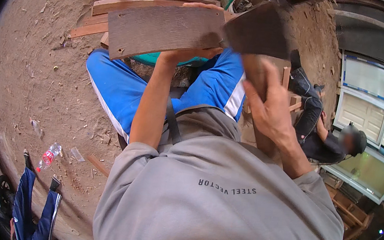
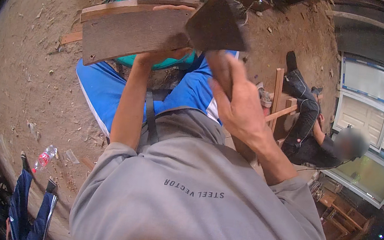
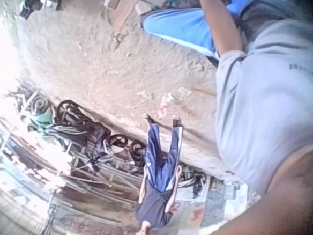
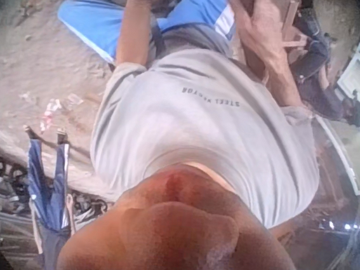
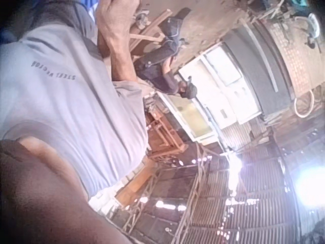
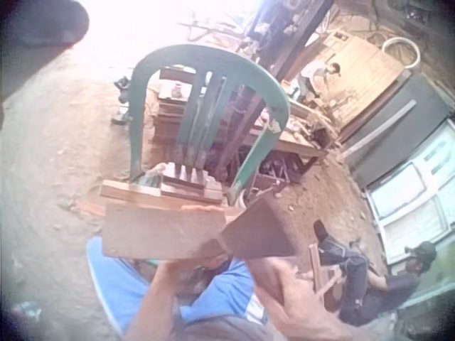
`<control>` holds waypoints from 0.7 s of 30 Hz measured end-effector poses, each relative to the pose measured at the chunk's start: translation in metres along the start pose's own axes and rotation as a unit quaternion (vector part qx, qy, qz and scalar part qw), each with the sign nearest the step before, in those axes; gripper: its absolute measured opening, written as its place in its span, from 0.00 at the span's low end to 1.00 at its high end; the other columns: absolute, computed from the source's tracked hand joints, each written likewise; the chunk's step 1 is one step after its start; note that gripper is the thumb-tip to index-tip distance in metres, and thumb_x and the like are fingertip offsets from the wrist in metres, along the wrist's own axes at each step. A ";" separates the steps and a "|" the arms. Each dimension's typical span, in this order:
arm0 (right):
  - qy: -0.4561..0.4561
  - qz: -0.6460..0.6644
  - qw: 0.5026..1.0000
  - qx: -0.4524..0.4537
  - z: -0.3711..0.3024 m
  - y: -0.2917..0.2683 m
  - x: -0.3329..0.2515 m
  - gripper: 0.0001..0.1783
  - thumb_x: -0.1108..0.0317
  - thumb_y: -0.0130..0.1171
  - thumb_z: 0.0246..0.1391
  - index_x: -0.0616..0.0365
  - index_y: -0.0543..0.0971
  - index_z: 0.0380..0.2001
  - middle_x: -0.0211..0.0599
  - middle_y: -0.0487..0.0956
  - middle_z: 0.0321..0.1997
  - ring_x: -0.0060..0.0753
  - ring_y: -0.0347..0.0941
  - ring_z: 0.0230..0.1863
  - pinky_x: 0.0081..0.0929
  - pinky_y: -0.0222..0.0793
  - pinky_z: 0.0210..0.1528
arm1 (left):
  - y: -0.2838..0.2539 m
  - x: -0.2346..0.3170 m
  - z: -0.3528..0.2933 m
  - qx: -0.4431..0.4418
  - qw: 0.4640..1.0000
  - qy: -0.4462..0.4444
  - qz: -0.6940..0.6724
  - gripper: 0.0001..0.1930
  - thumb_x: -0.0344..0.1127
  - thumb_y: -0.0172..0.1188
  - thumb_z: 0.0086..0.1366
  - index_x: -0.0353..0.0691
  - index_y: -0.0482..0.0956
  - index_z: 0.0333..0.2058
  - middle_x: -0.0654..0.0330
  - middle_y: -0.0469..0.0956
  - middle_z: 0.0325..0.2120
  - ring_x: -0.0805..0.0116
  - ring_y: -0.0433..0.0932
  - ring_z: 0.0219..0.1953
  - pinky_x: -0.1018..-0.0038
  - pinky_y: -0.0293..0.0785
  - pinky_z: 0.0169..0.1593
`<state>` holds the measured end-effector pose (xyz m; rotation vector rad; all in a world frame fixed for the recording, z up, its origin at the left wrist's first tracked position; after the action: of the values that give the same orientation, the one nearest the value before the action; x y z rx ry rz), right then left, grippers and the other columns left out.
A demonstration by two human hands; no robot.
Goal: The person assembles pieces of wood by aligning them and using the back of an axe head to drive nails into the wood.
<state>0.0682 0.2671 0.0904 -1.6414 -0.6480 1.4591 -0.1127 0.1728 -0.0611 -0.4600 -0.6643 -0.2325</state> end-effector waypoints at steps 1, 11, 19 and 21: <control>0.056 0.062 0.996 -0.043 -0.002 0.001 -0.002 0.32 0.69 0.66 0.62 0.62 0.64 0.64 0.63 0.82 0.46 0.59 0.83 0.48 0.42 0.75 0.50 | -0.001 -0.001 -0.002 0.020 0.998 0.000 -0.056 0.44 0.57 0.79 0.43 0.49 0.76 0.59 0.59 0.73 0.57 0.54 0.67 0.62 0.58 0.63 0.66; 0.077 0.129 0.977 0.148 -0.021 -0.016 0.000 0.30 0.71 0.65 0.63 0.61 0.64 0.64 0.48 0.82 0.49 0.36 0.81 0.45 0.36 0.75 0.48 | -0.005 0.002 -0.001 0.035 0.997 -0.019 -0.072 0.44 0.56 0.81 0.43 0.50 0.76 0.59 0.60 0.73 0.56 0.56 0.69 0.61 0.58 0.65 0.65; 0.219 0.174 0.956 0.094 -0.003 -0.016 -0.024 0.31 0.72 0.64 0.62 0.63 0.64 0.64 0.52 0.80 0.48 0.48 0.80 0.43 0.42 0.75 0.51 | -0.009 -0.007 -0.001 0.054 0.993 -0.026 -0.104 0.40 0.53 0.82 0.43 0.53 0.79 0.56 0.64 0.74 0.52 0.60 0.72 0.57 0.62 0.69 0.62; 0.154 0.207 0.952 0.164 -0.010 -0.020 -0.020 0.30 0.72 0.64 0.62 0.63 0.64 0.63 0.50 0.78 0.49 0.46 0.79 0.40 0.43 0.75 0.50 | 0.002 -0.004 -0.006 0.035 0.993 -0.035 -0.108 0.39 0.54 0.81 0.45 0.50 0.79 0.56 0.62 0.76 0.52 0.60 0.72 0.57 0.63 0.69 0.62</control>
<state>0.0770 0.2587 0.1179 -1.7463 0.1208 1.4526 -0.1121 0.1717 -0.0685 -0.3306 -0.7895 -0.3975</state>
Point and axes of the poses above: each hand's wrist, its own z-axis towards the middle knuckle, its own y-axis out of the palm, x = y × z, the point moved 5 cm from there along z, towards the middle knuckle
